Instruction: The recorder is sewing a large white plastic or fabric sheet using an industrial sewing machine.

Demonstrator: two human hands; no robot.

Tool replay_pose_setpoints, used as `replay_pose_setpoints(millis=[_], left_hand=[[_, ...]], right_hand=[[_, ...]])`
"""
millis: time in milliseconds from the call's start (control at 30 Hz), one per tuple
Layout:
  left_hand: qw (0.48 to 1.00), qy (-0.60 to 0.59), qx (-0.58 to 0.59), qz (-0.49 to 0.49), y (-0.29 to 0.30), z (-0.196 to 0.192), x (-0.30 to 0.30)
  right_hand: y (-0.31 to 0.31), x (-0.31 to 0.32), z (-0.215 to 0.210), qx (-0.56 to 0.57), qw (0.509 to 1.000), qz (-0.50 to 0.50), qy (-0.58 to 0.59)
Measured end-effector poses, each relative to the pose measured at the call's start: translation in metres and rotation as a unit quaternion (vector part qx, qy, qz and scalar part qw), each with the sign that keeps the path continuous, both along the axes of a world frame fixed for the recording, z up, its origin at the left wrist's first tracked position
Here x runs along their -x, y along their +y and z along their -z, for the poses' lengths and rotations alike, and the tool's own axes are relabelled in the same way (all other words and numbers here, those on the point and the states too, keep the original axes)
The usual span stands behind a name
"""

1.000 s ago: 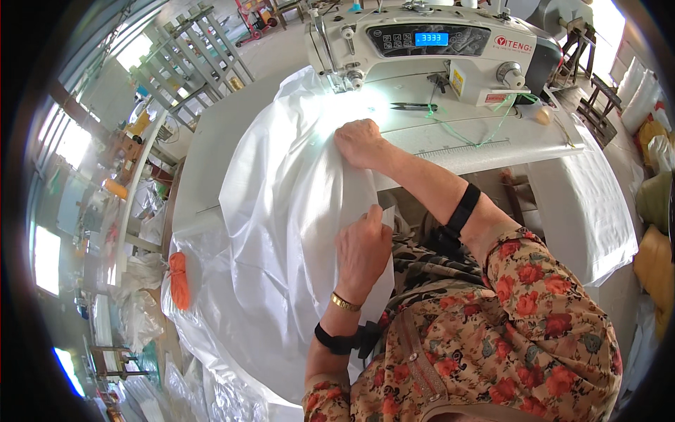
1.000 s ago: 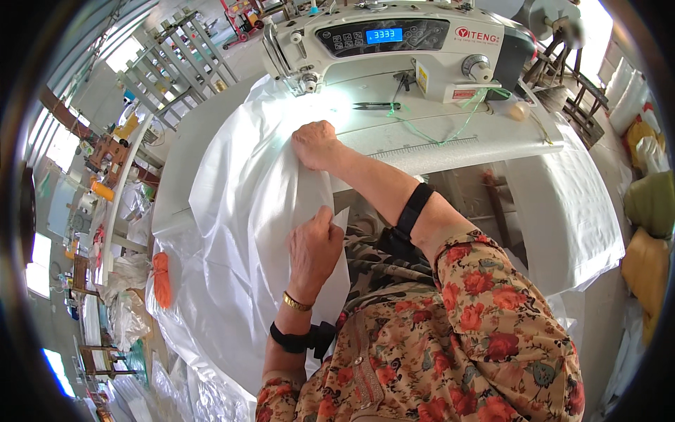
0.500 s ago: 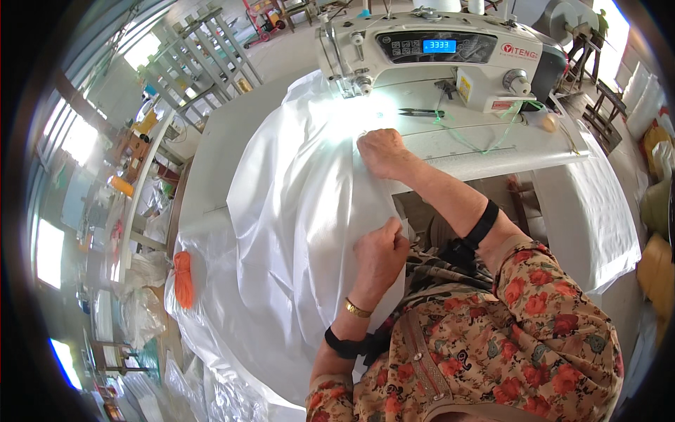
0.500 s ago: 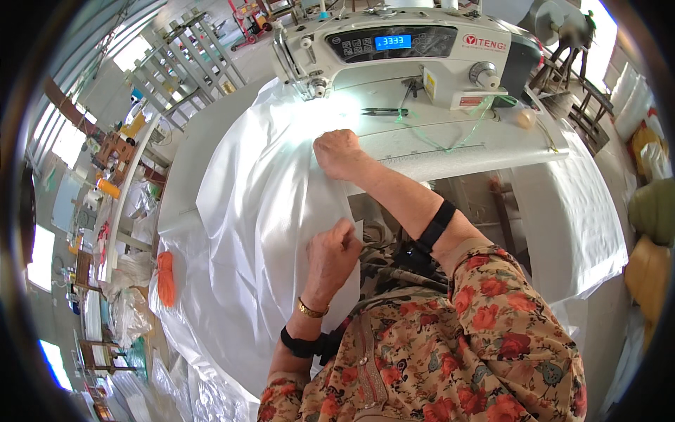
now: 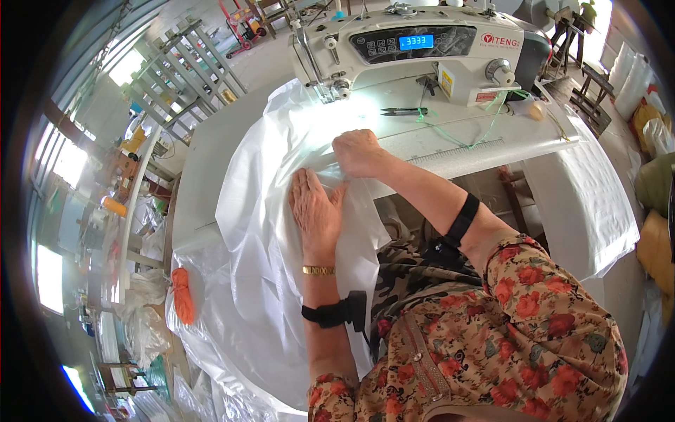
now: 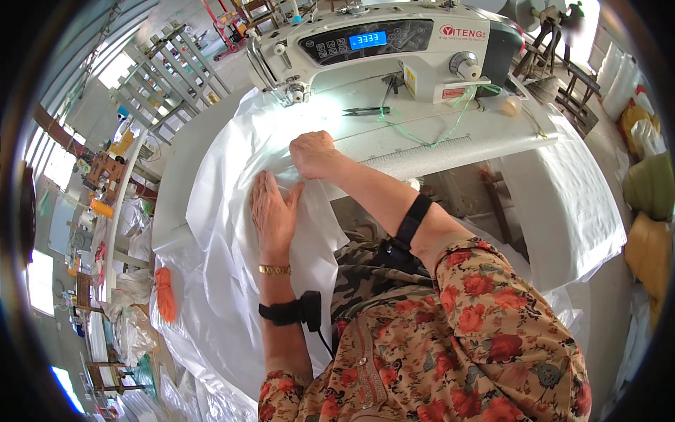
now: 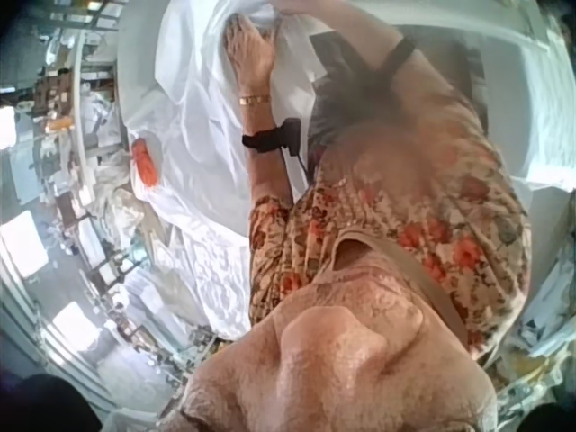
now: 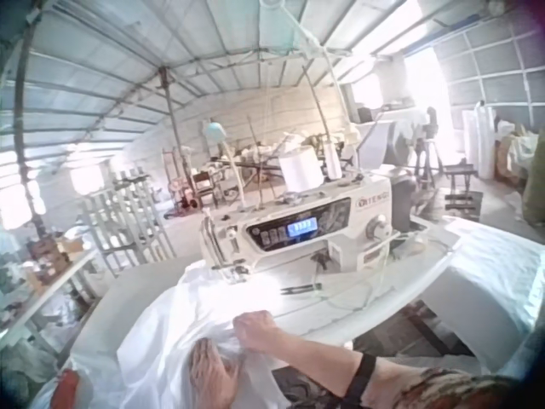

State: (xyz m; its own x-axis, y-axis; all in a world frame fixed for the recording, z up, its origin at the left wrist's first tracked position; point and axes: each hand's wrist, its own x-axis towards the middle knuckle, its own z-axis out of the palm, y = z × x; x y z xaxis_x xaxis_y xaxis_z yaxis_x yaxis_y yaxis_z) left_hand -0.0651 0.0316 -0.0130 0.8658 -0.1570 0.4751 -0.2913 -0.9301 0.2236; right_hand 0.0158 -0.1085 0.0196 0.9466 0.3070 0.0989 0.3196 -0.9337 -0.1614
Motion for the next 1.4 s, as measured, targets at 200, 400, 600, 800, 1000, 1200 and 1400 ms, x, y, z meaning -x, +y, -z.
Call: replay_pose_setpoints(millis=[200, 400, 600, 800, 1000, 1200, 1400], left_hand=[[0.999, 0.022, -0.030, -0.011, -0.006, -0.008, -0.013], [0.997, 0.055, -0.041, -0.021, -0.004, -0.010, -0.015], [0.985, -0.035, 0.107, 0.134, -0.018, -0.002, 0.059], [0.978, 0.070, 0.142, 0.137, 0.006, 0.051, 0.186], [0.998, 0.059, 0.026, -0.028, 0.040, 0.118, 0.235], [0.840, 0.213, 0.497, -0.041, 0.081, 0.098, 0.250], [0.648, 0.076, 0.758, 0.006, 0.094, 0.001, 0.277]], right_hand=[[0.000, -0.012, 0.001, -0.008, 0.999, -0.020, -0.031], [0.002, -0.014, -0.006, -0.023, 1.000, 0.015, 0.007], [-0.020, 0.002, 0.014, -0.128, 0.990, 0.052, -0.025], [-0.062, 0.112, 0.029, -0.316, 0.947, 0.054, 0.003], [-0.056, 0.166, 0.111, -0.560, 0.807, -0.029, 0.189], [-0.041, 0.150, 0.133, -0.692, 0.645, -0.053, 0.320], [-0.046, 0.161, 0.100, -0.696, 0.663, -0.052, 0.271]])
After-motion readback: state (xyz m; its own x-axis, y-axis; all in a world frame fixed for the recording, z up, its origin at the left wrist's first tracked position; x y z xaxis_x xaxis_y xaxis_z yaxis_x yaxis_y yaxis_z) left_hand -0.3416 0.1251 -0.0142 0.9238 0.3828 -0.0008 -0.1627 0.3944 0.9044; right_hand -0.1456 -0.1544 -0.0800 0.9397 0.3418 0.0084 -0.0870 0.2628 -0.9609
